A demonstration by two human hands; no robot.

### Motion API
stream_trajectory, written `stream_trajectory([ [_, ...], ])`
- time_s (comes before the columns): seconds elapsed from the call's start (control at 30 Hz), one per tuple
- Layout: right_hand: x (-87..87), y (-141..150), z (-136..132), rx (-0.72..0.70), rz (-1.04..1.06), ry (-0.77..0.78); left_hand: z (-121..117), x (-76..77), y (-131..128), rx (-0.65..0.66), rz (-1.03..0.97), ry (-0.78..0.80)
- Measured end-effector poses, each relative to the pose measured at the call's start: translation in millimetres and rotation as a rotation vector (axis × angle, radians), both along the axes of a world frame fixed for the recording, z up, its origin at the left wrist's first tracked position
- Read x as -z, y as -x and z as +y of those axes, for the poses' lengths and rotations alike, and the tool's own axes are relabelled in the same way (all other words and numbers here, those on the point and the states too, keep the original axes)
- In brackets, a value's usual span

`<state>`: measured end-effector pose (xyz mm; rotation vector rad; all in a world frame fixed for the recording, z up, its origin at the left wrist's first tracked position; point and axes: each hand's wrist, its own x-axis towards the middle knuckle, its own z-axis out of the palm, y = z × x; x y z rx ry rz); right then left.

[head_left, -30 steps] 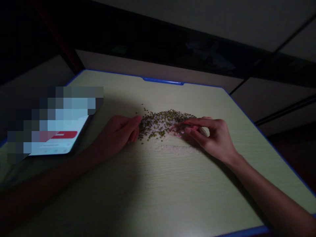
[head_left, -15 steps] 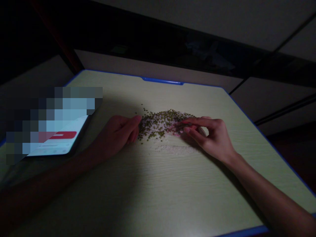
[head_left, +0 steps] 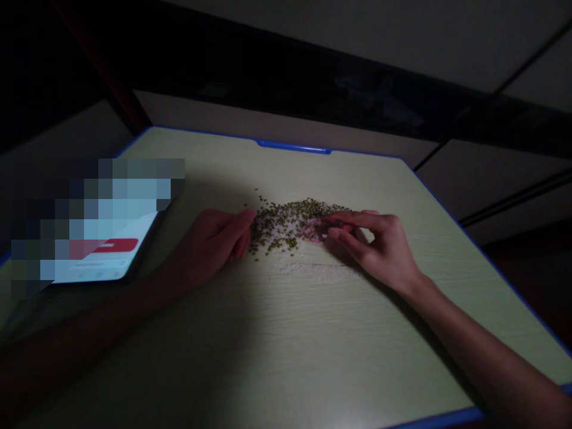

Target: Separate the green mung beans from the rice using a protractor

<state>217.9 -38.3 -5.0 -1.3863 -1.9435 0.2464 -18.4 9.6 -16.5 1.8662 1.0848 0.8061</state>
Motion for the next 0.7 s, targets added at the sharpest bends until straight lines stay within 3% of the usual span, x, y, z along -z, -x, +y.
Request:
stream_trajectory([
  [0.7, -0.1, -1.2, 1.3, -0.036, -0.015, 0.019, -0.2, -1.5, -1.8, -0.017, 0.023, 0.025],
])
